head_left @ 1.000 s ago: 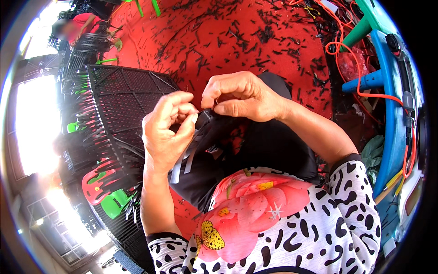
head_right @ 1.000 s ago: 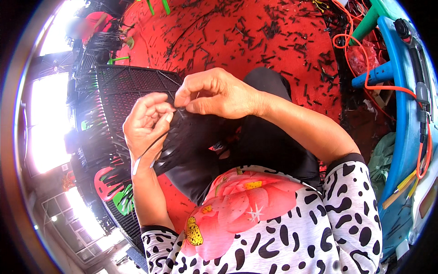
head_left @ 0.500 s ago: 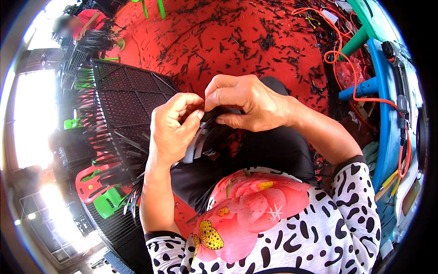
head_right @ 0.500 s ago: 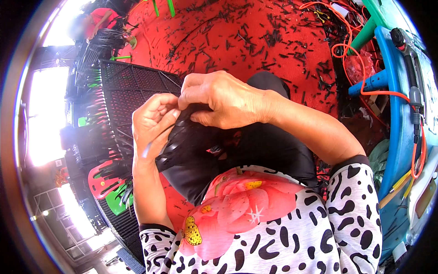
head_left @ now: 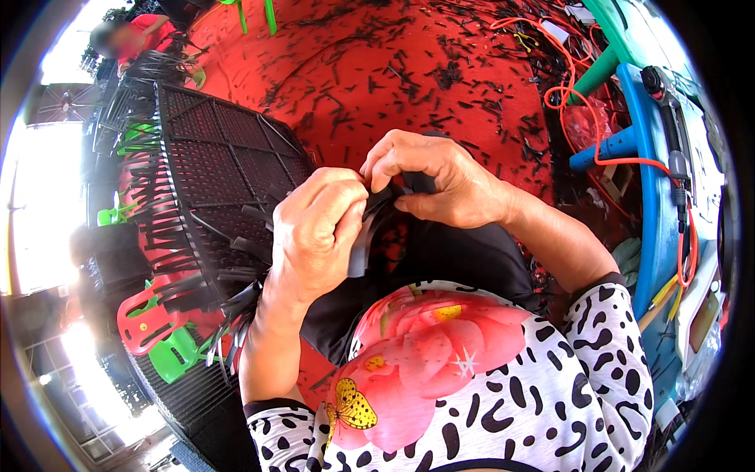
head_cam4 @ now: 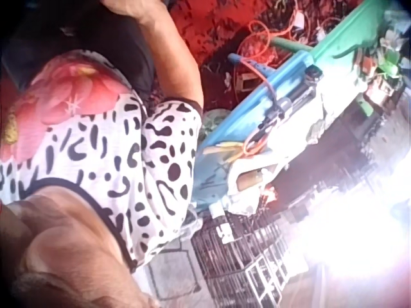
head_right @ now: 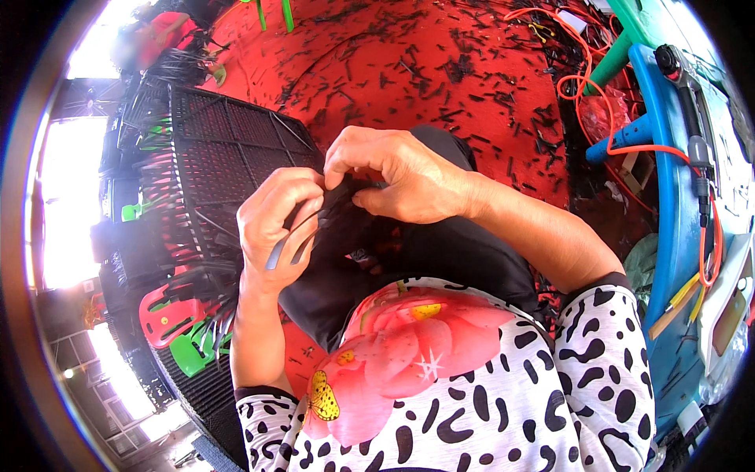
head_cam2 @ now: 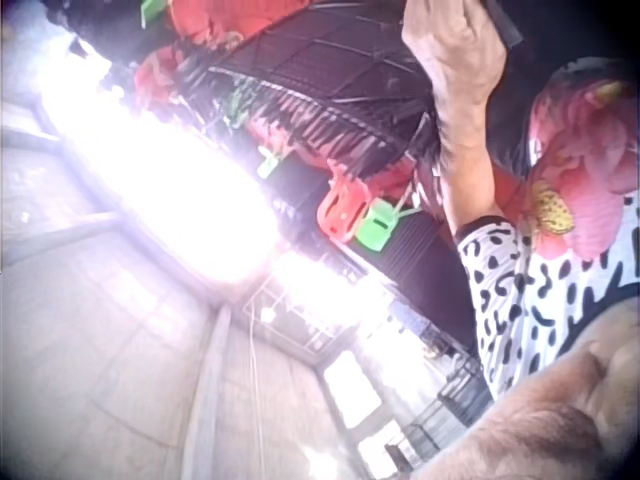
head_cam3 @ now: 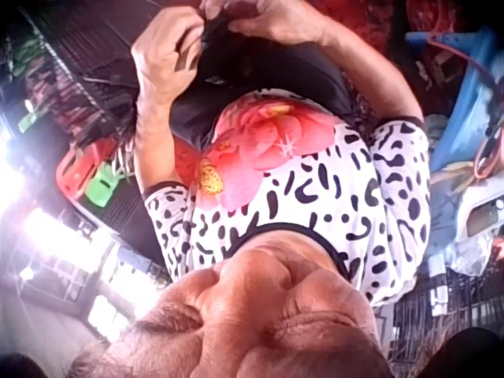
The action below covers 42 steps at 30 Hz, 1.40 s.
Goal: The person uses a power tool to cut plastic strips from a chair frame, then manually weaves the strips into the chair's grid structure. They use pliers to trim and adjust the woven strips, securing them into place.
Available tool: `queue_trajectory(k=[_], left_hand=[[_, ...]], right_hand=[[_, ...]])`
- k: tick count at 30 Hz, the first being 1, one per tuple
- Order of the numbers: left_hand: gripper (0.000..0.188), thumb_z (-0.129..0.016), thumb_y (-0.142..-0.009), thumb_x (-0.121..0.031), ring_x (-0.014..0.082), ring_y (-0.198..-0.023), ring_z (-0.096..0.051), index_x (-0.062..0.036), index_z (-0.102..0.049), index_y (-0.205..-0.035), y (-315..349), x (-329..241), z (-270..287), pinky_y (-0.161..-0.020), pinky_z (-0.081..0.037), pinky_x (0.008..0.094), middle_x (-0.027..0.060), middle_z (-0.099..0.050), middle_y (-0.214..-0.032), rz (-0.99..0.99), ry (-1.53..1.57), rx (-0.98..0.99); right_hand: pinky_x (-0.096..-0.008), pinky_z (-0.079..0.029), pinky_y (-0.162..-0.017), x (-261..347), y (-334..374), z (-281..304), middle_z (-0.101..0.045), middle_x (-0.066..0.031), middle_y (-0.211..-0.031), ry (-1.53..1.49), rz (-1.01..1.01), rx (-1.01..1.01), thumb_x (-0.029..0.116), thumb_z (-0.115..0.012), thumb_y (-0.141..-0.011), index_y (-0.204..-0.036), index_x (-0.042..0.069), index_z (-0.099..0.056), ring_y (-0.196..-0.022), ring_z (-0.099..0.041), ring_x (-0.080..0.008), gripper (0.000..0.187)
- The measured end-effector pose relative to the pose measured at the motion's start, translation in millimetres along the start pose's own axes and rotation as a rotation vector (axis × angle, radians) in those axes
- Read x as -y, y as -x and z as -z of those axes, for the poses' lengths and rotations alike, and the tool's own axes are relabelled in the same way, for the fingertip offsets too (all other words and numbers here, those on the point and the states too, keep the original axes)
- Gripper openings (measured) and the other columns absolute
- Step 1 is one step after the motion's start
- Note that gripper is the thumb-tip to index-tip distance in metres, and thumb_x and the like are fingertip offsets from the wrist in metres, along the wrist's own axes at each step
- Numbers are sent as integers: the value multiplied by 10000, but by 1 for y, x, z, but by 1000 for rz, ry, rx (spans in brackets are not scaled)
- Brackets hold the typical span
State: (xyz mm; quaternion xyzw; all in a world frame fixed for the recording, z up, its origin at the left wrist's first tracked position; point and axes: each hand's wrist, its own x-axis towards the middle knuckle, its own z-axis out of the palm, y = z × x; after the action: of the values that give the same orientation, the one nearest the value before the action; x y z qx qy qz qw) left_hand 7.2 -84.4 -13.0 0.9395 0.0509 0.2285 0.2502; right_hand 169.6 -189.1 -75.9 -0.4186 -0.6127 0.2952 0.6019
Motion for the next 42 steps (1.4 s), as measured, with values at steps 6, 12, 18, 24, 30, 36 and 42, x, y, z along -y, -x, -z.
queue_trajectory(k=[6, 12, 18, 24, 30, 36, 42], left_hand=[[174, -596, -712, 61, 269, -714, -606, 33, -582, -883, 7, -3, 1, -625, -475, 281, 163, -593, -854, -14, -40, 14], [192, -605, -676, 74, 334, -759, -612, 36, -569, -860, -1, -5, 3, -695, -483, 352, 172, -601, -836, 339, 275, 84], [114, -564, -736, 105, 122, -784, -610, 36, -568, -827, -3, 2, 1, -730, -494, 260, 95, -645, -885, 496, 496, 116], [74, -551, -761, 99, 148, -851, -624, 39, -568, -801, -5, 1, -1, -766, -499, 272, 124, -622, -1019, 502, 543, 90], [60, -547, -769, 90, 187, -944, -630, 42, -571, -794, -5, 3, -2, -826, -492, 283, 140, -608, -1066, 508, 612, 84], [57, -547, -768, 81, 178, -938, -626, 40, -575, -797, -5, 5, -3, -825, -489, 281, 147, -610, -1064, 515, 636, 80], [39, -552, -770, 57, 145, -879, -623, 43, -581, -794, -7, 5, -1, -798, -487, 267, 148, -619, -1052, 544, 619, 96]], right_hand=[[-335, -438, -877, 8, 7, 1, -558, -102, -1042, 65, -52, 0, -68, -623, -662, -973, 37, -595, -997, -554, -237, 329], [-335, -482, -753, 22, 1, -12, -576, -95, -939, 326, 214, -190, -3, -661, -729, -941, 40, -610, -873, -585, -239, 222], [-318, -463, -713, 25, 16, -19, -573, -82, -876, 178, 141, -172, 77, -664, -801, -826, 19, -604, -820, -571, -223, 87], [-241, -388, -709, 17, 46, -41, -522, -18, -914, -360, -211, -412, 70, -626, -851, -766, 12, -589, -813, -480, -106, 110], [-206, -368, -670, 16, 49, -45, -493, -5, -944, -629, -321, -399, 51, -658, -814, -718, 39, -600, -795, -448, -54, 112], [-206, -383, -612, 17, 45, -44, -517, -5, -941, -533, -335, -408, 38, -643, -795, -688, 41, -572, -740, -463, -51, 128], [-208, -426, -632, 20, 49, -50, -579, -57, -908, -676, -440, -498, 65, -569, -832, -739, 14, -551, -727, -508, -64, 108]])
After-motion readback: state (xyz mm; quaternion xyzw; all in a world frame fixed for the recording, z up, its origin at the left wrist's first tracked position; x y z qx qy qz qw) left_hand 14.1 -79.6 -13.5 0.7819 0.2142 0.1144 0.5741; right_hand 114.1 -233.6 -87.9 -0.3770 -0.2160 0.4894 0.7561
